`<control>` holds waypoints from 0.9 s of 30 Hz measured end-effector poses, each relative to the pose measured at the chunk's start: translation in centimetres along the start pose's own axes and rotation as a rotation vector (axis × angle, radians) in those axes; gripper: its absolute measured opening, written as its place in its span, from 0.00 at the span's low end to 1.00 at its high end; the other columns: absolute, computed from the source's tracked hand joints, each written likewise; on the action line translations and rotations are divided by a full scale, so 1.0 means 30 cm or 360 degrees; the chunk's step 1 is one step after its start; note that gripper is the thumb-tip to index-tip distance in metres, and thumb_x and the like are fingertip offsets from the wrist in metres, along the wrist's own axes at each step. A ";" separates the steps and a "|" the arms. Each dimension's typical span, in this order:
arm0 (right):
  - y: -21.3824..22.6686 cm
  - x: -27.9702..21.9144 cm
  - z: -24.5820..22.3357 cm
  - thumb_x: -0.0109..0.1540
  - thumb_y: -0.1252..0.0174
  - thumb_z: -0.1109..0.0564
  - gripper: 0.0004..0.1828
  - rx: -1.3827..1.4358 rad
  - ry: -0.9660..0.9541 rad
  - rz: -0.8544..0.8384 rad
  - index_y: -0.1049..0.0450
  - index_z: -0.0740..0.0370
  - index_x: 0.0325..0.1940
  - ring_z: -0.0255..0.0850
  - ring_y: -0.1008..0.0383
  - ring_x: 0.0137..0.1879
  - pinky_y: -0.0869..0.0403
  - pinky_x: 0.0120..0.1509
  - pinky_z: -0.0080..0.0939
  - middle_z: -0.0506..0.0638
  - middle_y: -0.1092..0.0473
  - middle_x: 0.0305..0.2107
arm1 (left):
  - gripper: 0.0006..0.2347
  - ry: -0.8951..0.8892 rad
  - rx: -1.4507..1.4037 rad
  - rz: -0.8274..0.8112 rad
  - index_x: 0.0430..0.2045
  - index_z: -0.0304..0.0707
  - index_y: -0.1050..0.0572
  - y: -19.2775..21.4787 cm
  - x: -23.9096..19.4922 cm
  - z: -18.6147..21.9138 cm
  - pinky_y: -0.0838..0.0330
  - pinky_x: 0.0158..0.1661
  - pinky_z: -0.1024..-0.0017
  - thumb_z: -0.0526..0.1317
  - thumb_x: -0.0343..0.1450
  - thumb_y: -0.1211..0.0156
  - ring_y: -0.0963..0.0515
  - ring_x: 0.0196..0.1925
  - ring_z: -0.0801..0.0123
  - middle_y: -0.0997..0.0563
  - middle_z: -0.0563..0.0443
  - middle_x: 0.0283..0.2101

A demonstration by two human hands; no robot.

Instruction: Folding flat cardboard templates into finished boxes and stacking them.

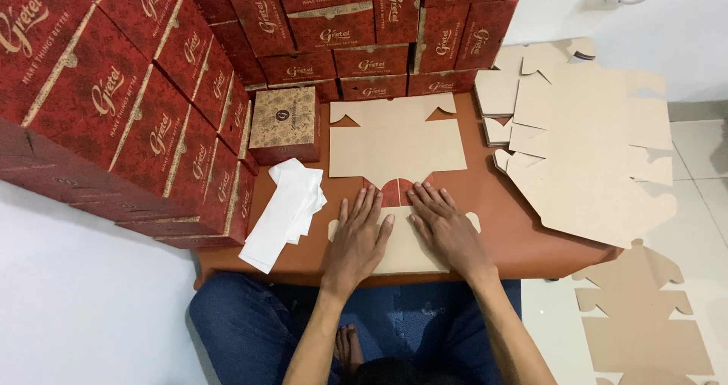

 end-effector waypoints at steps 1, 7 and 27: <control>0.000 0.001 0.000 0.75 0.51 0.42 0.26 0.0000 -0.0001 -0.0002 0.29 0.48 0.75 0.42 0.41 0.81 0.48 0.86 0.48 0.47 0.35 0.73 | 0.31 0.0001 -0.0002 -0.0001 0.73 0.28 0.38 -0.007 0.003 -0.004 0.71 0.77 0.44 0.57 0.83 0.70 0.49 0.83 0.47 0.43 0.30 0.80; -0.023 0.000 0.013 0.75 0.51 0.43 0.26 -0.0009 0.0014 0.0013 0.30 0.48 0.76 0.41 0.41 0.81 0.48 0.86 0.47 0.46 0.36 0.74 | 0.28 -0.0027 0.0184 0.0038 0.73 0.31 0.36 -0.028 0.008 -0.021 0.68 0.77 0.44 0.53 0.83 0.69 0.44 0.82 0.49 0.40 0.33 0.79; 0.101 -0.073 0.049 0.69 0.38 0.52 0.18 0.0170 -0.0469 0.0555 0.25 0.58 0.62 0.68 0.48 0.82 0.30 0.75 0.65 0.69 0.46 0.78 | 0.18 -0.0167 0.0099 0.0877 0.60 0.31 0.24 0.067 -0.013 -0.061 0.26 0.63 0.45 0.25 0.74 0.45 0.33 0.75 0.34 0.39 0.29 0.77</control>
Point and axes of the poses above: each hand's wrist, its own x-axis towards the middle knuckle, its own y-axis out of the back of the hand, z = x × y, the point moved 3 cm from there along x, towards the middle knuckle
